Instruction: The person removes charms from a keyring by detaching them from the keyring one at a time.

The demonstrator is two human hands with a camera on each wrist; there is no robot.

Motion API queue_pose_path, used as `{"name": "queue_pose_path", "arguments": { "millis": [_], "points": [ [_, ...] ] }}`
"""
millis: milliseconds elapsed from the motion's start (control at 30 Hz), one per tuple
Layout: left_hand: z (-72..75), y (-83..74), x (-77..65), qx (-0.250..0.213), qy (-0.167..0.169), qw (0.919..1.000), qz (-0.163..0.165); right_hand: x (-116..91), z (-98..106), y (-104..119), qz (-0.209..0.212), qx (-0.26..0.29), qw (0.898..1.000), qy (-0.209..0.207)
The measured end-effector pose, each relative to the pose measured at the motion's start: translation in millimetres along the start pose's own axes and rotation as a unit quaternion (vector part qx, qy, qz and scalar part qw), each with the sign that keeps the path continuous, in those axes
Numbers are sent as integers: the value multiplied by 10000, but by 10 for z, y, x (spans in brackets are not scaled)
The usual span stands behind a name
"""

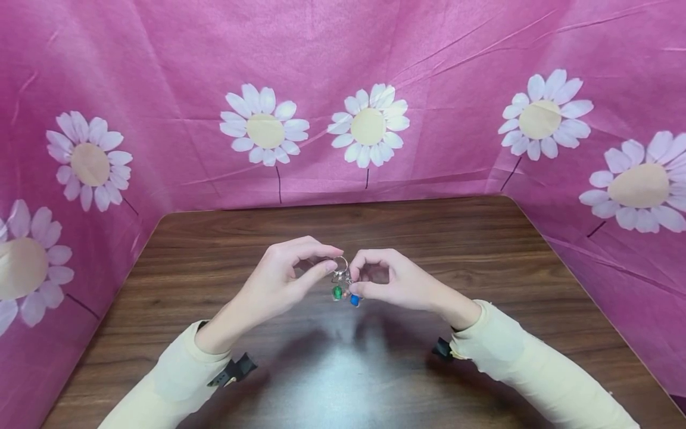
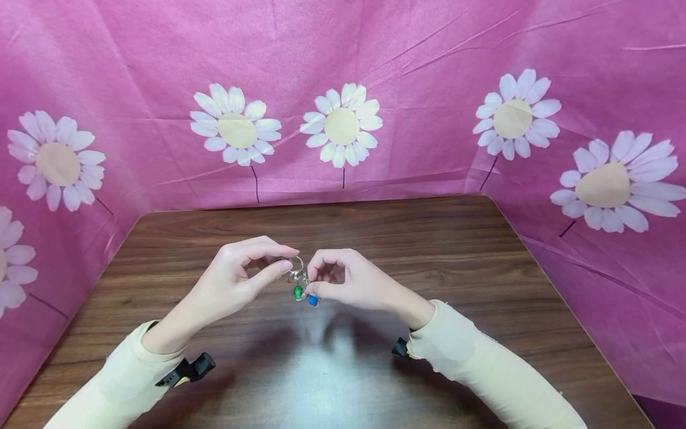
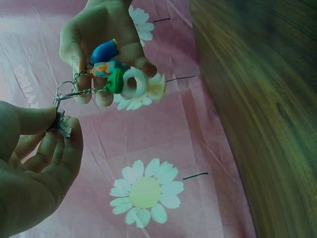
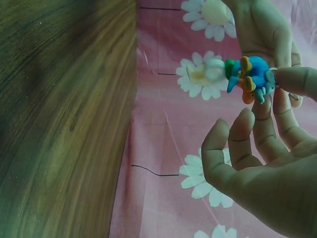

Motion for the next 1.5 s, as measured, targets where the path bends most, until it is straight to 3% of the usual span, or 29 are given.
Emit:
{"name": "queue_pose_path", "arguments": {
  "millis": [333, 600, 833, 1200, 1500],
  "points": [
    [-27, 5, -1, 268, 183, 9990, -321, -11, 27, -10, -302, -274, 9989, 245],
    [-39, -3, -4, 372, 421, 9975, -422, -27, 116, -4, -712, -640, 9954, 38],
    [-29, 10, -11, 501, 442, 9971, -362, -54, 160, 55, -372, -620, 9974, -72],
    [-38, 13, -5, 430, 326, 9977, -414, -60, 171, 66, -347, -958, 9940, -388],
    [-65, 10, -11, 311, 373, 9968, -641, -77, 170, 107, -96, -582, 9966, -583]
  ]
}}
Point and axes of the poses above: each hand's wrist, its own x-axis towards the middle knuckle, its own z-axis out of the back of the hand, y = z × x, the point moved 4 cm from there along x, towards the middle knuckle, and after that the axes turned 4 degrees about -z, right-handed, at the moved point
